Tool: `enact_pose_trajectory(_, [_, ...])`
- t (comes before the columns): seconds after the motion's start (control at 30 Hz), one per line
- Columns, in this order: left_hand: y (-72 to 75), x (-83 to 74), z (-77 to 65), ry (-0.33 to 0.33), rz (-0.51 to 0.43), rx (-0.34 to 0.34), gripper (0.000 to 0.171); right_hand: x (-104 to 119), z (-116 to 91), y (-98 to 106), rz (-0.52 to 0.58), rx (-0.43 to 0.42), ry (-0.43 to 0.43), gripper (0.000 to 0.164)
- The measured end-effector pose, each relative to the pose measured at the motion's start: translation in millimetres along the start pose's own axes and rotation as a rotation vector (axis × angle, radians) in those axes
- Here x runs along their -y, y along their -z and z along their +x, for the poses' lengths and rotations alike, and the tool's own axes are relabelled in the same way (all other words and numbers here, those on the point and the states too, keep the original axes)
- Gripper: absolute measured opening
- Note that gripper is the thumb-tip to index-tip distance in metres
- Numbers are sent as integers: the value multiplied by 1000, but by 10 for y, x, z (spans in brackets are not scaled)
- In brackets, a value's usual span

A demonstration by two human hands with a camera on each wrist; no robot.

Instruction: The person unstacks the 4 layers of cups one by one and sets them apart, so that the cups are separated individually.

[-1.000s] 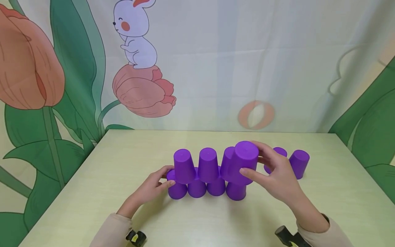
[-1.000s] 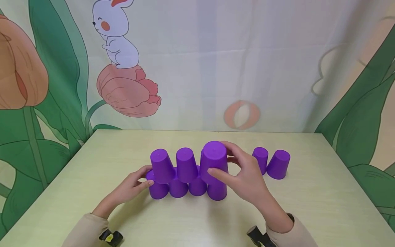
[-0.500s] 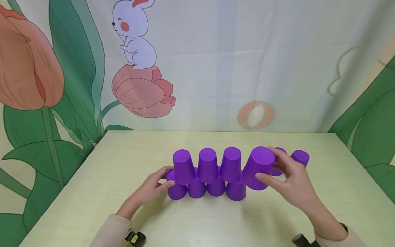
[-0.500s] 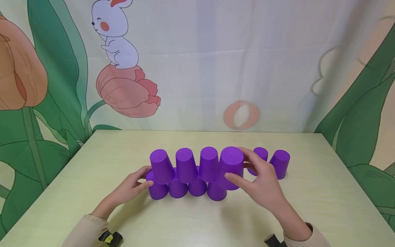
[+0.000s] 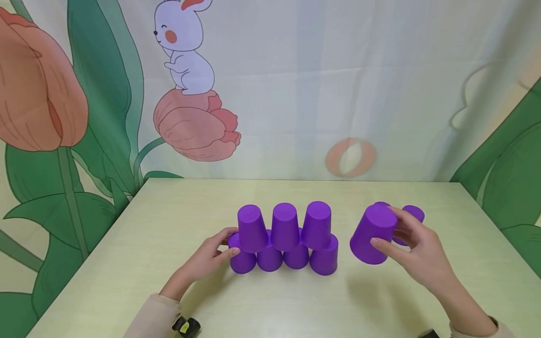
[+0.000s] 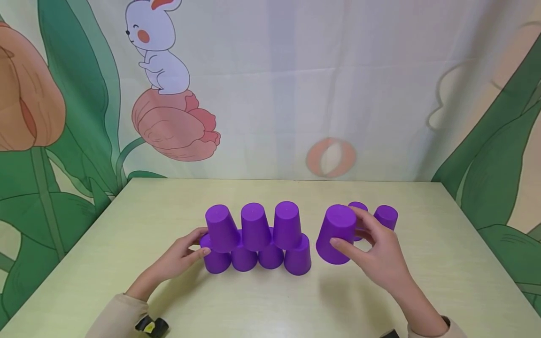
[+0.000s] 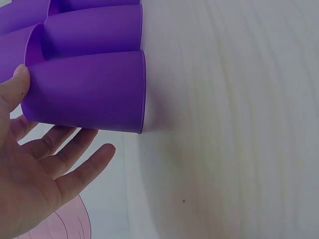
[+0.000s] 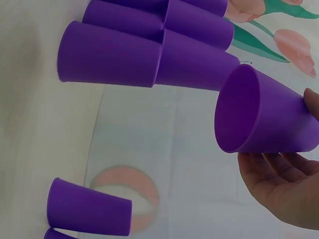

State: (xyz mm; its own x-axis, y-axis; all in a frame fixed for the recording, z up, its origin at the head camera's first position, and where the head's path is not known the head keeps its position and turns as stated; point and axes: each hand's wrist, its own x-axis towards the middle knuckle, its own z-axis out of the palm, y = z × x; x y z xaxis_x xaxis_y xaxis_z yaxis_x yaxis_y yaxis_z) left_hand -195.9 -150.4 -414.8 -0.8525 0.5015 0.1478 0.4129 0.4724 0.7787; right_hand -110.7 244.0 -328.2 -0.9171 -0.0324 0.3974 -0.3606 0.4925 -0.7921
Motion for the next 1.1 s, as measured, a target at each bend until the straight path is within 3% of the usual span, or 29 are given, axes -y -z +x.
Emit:
enact_pose_trajectory(0.33, [-7,17,1,-13,5,-3,41,-206,-43,106,-80,4,-105,53])
enact_pose_trajectory(1.1, [-8,25,2,4,1,-6,42,-580,-75,430,-185,-14,-196,59])
